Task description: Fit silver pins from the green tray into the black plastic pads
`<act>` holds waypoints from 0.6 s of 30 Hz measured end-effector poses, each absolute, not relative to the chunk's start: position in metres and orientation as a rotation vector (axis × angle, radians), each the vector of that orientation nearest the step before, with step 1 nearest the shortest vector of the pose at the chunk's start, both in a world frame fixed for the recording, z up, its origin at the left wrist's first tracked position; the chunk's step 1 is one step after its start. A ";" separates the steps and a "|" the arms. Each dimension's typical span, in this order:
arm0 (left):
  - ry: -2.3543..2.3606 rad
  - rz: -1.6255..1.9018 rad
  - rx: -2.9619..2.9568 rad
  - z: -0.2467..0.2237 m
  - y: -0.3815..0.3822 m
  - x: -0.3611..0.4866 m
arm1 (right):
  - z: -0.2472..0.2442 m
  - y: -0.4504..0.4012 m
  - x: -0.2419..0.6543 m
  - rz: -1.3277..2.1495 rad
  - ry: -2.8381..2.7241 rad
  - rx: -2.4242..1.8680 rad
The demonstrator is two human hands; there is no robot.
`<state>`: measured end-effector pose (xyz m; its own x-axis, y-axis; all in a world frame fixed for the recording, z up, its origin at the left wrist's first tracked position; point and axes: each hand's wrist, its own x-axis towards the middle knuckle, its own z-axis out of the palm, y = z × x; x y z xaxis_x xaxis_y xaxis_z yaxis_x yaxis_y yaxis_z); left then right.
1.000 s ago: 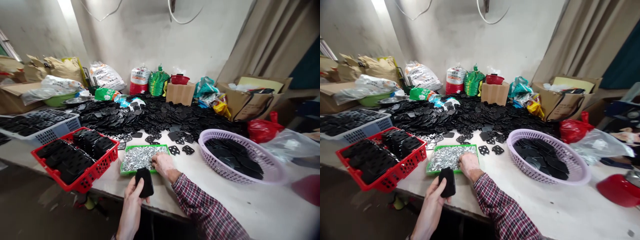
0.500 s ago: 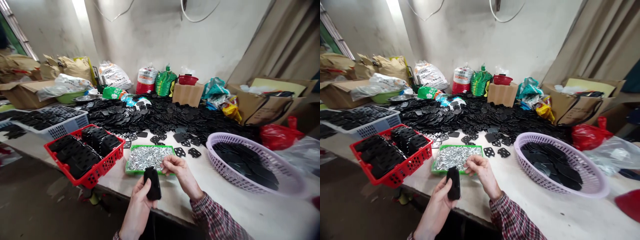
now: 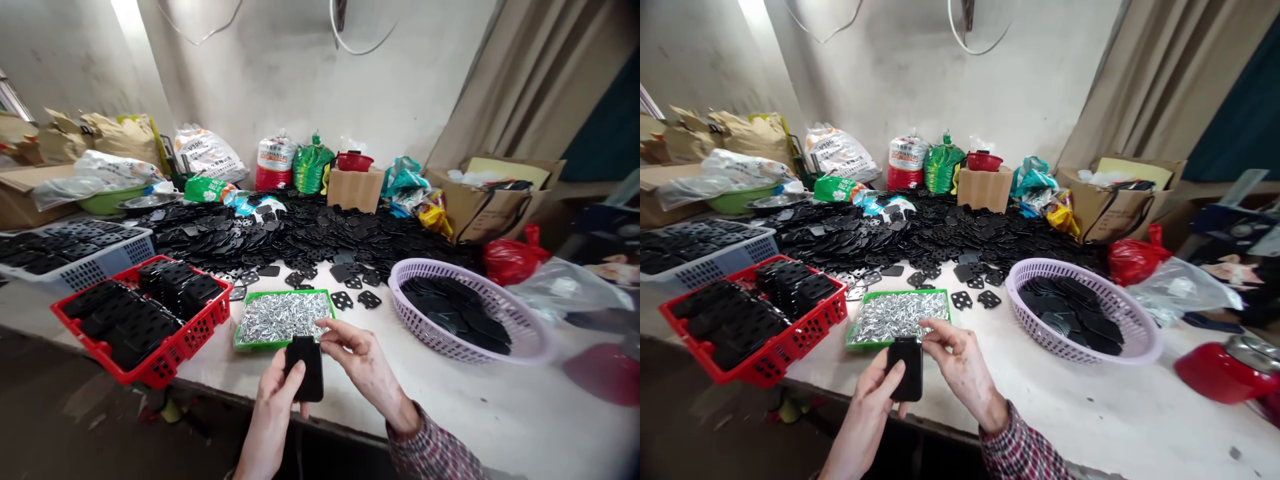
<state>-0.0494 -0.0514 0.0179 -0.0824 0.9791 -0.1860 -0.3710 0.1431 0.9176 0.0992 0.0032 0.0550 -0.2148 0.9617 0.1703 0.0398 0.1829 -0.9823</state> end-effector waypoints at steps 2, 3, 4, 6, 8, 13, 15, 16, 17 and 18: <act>1.136 1.304 0.773 0.019 -0.053 -0.049 | 0.059 0.001 0.101 1.069 -1.588 -1.043; 1.160 1.299 0.765 0.019 -0.053 -0.049 | 0.060 0.000 0.101 1.018 -1.628 -1.048; 1.185 1.291 0.755 0.019 -0.054 -0.049 | 0.061 -0.001 0.102 0.965 -1.663 -1.048; 1.225 1.271 0.756 0.018 -0.055 -0.049 | 0.062 -0.002 0.104 0.850 -1.724 -1.042; 1.228 1.245 0.794 0.017 -0.056 -0.048 | 0.062 -0.004 0.106 0.749 -1.786 -1.011; 1.028 1.254 0.759 0.021 -0.056 -0.043 | 0.063 -0.005 0.107 0.933 -1.628 -0.976; 0.945 1.262 0.719 0.024 -0.056 -0.041 | 0.064 -0.005 0.106 1.134 -1.431 -0.956; 0.920 1.263 0.708 0.025 -0.056 -0.039 | 0.063 -0.005 0.106 1.205 -1.356 -0.939; 0.907 1.265 0.704 0.027 -0.056 -0.038 | 0.062 -0.005 0.105 1.243 -1.310 -0.925; 0.901 1.264 0.710 0.027 -0.056 -0.037 | 0.061 -0.005 0.104 1.251 -1.285 -0.921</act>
